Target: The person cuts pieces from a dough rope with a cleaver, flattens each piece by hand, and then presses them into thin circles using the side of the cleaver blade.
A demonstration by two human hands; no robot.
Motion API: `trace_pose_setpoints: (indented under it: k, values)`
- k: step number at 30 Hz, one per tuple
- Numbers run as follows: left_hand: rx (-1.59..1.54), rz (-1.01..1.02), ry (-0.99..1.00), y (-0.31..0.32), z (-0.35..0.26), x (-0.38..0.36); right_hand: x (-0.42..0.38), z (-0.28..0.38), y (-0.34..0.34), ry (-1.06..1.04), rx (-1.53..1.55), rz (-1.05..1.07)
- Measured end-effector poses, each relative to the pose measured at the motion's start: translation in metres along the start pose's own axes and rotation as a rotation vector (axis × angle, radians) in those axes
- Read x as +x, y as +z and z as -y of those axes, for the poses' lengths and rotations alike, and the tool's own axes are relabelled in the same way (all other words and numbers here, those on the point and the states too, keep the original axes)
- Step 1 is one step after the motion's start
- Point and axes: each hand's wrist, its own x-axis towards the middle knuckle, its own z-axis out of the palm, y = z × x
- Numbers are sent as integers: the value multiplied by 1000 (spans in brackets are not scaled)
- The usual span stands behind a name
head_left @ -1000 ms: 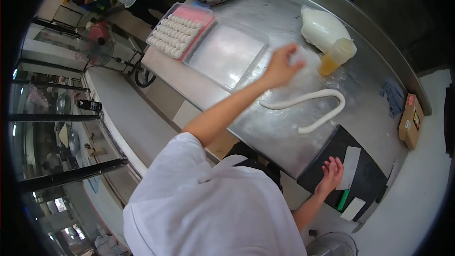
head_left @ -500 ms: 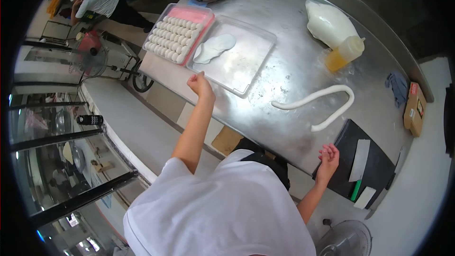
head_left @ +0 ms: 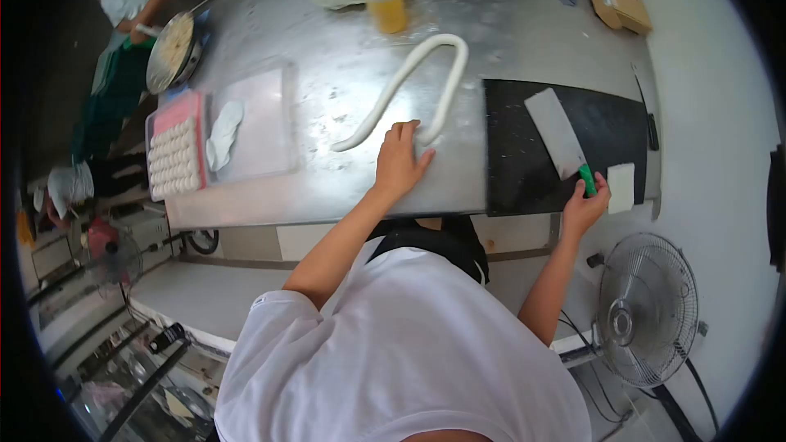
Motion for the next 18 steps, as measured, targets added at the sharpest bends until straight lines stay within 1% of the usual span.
trace_pose_setpoints:
  k: [1, 2, 3, 5, 6, 7, 9, 10, 11, 12, 13, 15, 16, 17, 18]
  values:
    - [144, 38, 18, 11, -14, 6, 12, -19, -9, -75, -98, 27]
    - [220, 23, 28, 29, -14, 9, 16, -37, -13, -149, -193, 63]
    - [229, 34, 30, 43, -10, 15, 18, -46, -15, -136, -191, 68]
    - [329, 138, -118, 59, -2, 28, 28, -57, -14, -166, -321, 409]
    - [274, 78, -101, 58, -6, 30, 32, -64, -7, -156, -256, 440]
    - [282, 71, -107, 54, -8, 32, 37, -72, -2, -162, -246, 444]
    - [275, 121, -58, 34, -5, 32, 46, -78, 10, -172, -226, 480]
    - [306, 49, -11, 27, 5, 33, 49, -81, 16, -194, -207, 492]
    - [306, -19, 25, 16, 16, 33, 49, -83, 18, -183, -156, 560]
    - [243, -12, -11, 7, 23, 34, 45, -80, 22, -174, -104, 628]
    - [178, -9, -45, -4, 28, 33, 39, -70, 24, -200, -84, 644]
    - [111, 166, -243, -18, 35, 25, 28, -48, 22, 315, 324, 826]
    - [18, 98, -60, -14, 61, 14, 16, -44, 25, 335, 382, 823]
    - [93, 20, 41, -21, 61, 5, 3, -45, 29, 358, 439, 815]
    - [138, -62, 40, -30, 64, -5, -11, -34, 27, 394, 502, 764]
